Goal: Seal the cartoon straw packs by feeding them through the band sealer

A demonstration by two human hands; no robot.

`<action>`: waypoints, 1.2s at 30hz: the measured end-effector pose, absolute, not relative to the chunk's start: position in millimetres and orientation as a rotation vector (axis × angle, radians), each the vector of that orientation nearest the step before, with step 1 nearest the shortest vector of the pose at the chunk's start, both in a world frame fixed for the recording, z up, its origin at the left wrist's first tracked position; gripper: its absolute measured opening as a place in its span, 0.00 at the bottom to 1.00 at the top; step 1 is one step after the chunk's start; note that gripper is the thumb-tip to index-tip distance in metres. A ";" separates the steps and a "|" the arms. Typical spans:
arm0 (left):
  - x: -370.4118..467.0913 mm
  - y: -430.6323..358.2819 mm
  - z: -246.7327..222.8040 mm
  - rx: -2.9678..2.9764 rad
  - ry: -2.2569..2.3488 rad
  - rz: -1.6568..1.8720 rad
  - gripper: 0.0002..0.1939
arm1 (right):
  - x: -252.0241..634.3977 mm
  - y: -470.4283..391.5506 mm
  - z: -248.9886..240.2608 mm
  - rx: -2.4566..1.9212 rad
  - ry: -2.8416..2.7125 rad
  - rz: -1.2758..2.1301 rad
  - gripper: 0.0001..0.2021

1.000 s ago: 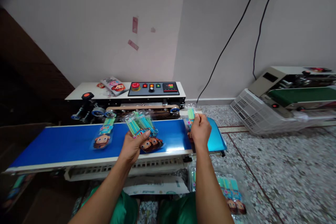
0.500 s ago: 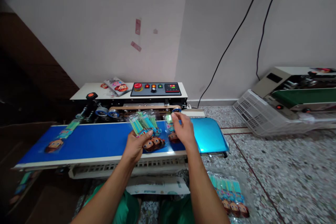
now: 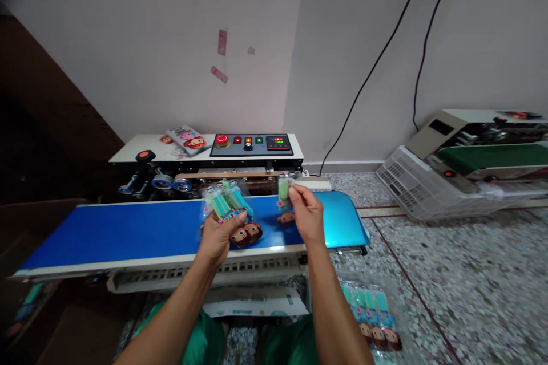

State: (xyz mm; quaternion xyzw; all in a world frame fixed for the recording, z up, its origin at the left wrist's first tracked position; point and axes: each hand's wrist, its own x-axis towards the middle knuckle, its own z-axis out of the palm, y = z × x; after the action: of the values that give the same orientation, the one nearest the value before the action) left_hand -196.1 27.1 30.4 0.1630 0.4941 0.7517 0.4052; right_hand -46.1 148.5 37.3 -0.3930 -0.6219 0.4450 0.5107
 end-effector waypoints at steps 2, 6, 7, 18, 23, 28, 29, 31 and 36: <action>-196.0 27.4 31.0 0.406 1.246 1.900 0.21 | -31.9 161.8 32.5 -1.101 -1.487 1.047 0.20; -194.9 27.1 33.5 0.402 1.248 1.865 0.20 | -8.3 187.8 16.1 -1.373 -1.609 0.732 0.22; -194.8 27.0 33.5 0.405 1.245 1.852 0.20 | -5.6 191.9 12.9 -1.424 -1.652 0.640 0.21; -192.3 25.8 25.7 0.455 1.254 1.770 0.18 | -54.9 179.5 19.0 -1.535 -1.876 0.501 0.19; -193.8 28.5 25.0 0.473 1.216 1.825 0.21 | -71.1 143.6 34.1 -0.968 -1.807 1.183 0.21; -192.7 29.4 25.0 0.461 1.189 1.842 0.21 | -82.7 119.1 36.0 -0.742 -1.607 1.472 0.14; -192.4 29.3 25.1 0.453 1.179 1.837 0.21 | -83.7 118.0 35.8 -0.748 -1.565 1.445 0.13; -192.3 29.0 25.0 0.444 1.162 1.824 0.21 | -83.8 118.6 36.3 -0.766 -1.507 1.369 0.13; -195.0 28.2 23.2 0.437 1.187 1.844 0.16 | -69.0 130.5 39.6 -0.956 -1.378 1.105 0.17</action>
State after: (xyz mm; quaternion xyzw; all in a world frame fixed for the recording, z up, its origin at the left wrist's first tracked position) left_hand -195.0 28.2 23.2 0.1756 0.4775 0.7415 0.4374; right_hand -69.0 130.5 39.6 -0.4015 -0.5790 0.4642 0.5367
